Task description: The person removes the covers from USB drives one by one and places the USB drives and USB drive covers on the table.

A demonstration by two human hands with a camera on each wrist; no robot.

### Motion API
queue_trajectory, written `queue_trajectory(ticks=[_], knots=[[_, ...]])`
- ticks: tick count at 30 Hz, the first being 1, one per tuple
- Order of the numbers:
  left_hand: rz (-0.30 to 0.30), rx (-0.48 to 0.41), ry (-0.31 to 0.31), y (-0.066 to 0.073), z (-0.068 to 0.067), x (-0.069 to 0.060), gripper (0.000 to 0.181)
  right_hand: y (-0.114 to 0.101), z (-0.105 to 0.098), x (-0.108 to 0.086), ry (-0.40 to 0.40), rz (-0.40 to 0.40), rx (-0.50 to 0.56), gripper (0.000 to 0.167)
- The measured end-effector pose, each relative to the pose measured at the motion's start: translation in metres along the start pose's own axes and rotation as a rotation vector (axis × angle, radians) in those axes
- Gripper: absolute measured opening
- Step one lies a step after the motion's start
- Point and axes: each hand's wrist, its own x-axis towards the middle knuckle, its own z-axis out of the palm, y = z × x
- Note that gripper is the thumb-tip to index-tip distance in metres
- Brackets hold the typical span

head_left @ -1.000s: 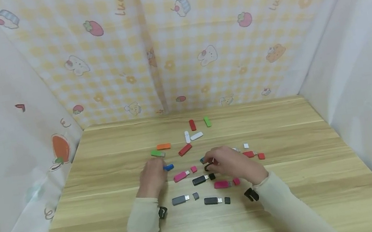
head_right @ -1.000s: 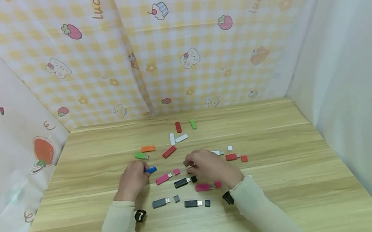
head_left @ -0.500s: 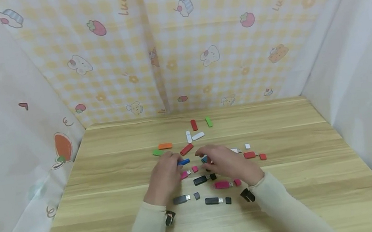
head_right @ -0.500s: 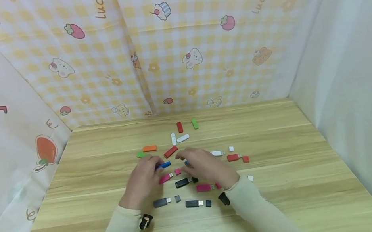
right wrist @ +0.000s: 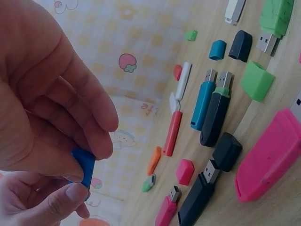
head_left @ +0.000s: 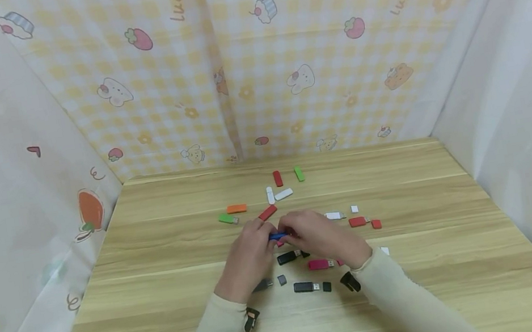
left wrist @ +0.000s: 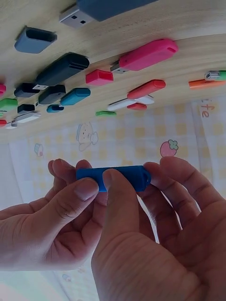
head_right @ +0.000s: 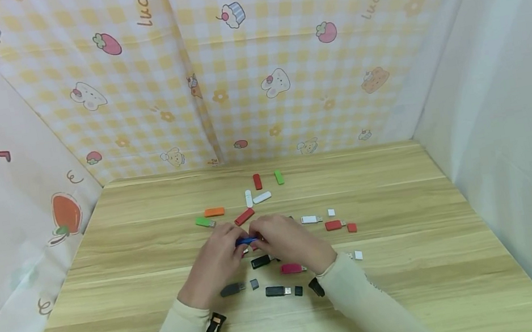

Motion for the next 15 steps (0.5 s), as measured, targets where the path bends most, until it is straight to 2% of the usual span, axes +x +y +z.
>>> queue_trajectory(ticks=[8,15], knots=[[0.013,-0.001,0.005,0.0000,0.0022,-0.0014,0.008,0.0011,0.0001,-0.0015,-0.004,-0.005,-0.004,0.005],[0.053,0.034,0.021,-0.0012,0.0012,-0.0032,0.006,0.0041,0.0045,-0.0032,0.020,-0.036,-0.012,0.005]])
